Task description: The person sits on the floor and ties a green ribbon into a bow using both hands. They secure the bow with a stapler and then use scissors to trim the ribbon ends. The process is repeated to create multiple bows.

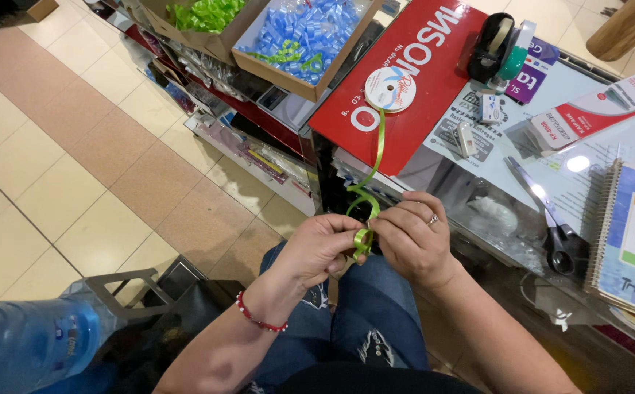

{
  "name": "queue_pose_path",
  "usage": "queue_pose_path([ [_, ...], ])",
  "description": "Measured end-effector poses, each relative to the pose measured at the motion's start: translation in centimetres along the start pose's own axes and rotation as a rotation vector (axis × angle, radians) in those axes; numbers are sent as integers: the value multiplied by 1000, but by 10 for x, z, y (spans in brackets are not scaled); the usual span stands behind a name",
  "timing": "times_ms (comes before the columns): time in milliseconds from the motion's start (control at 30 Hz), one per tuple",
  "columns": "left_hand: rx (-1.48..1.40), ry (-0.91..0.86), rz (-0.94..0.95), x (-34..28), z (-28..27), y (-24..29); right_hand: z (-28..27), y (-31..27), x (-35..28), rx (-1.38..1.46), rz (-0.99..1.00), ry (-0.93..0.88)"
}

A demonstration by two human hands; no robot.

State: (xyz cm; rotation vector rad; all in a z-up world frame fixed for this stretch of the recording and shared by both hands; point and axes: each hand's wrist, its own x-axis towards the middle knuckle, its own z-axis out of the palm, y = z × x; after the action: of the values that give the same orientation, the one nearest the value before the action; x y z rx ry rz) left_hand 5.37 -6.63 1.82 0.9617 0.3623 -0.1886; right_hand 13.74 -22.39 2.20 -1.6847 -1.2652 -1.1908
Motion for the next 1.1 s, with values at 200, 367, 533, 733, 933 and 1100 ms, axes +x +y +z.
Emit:
queue_pose_path([
  [200,-4,-23,-4,4,4,-13,-11,1,5,23,-20,26],
  [367,0,-43,-2,5,10,-16,-21,5,3,25,-34,32],
  [533,16,-18,-19,8,15,-22,-27,5,3,15,-15,24],
  [733,-8,5,-8,6,18,-24,-28,3,7,-23,41,6],
  [933,-6,7,26,-11,33,-9,-22,8,-11,18,232,-141],
  [1100,-12,-3,42,-7,13,-18,-18,-8,-14,206,475,-192],
])
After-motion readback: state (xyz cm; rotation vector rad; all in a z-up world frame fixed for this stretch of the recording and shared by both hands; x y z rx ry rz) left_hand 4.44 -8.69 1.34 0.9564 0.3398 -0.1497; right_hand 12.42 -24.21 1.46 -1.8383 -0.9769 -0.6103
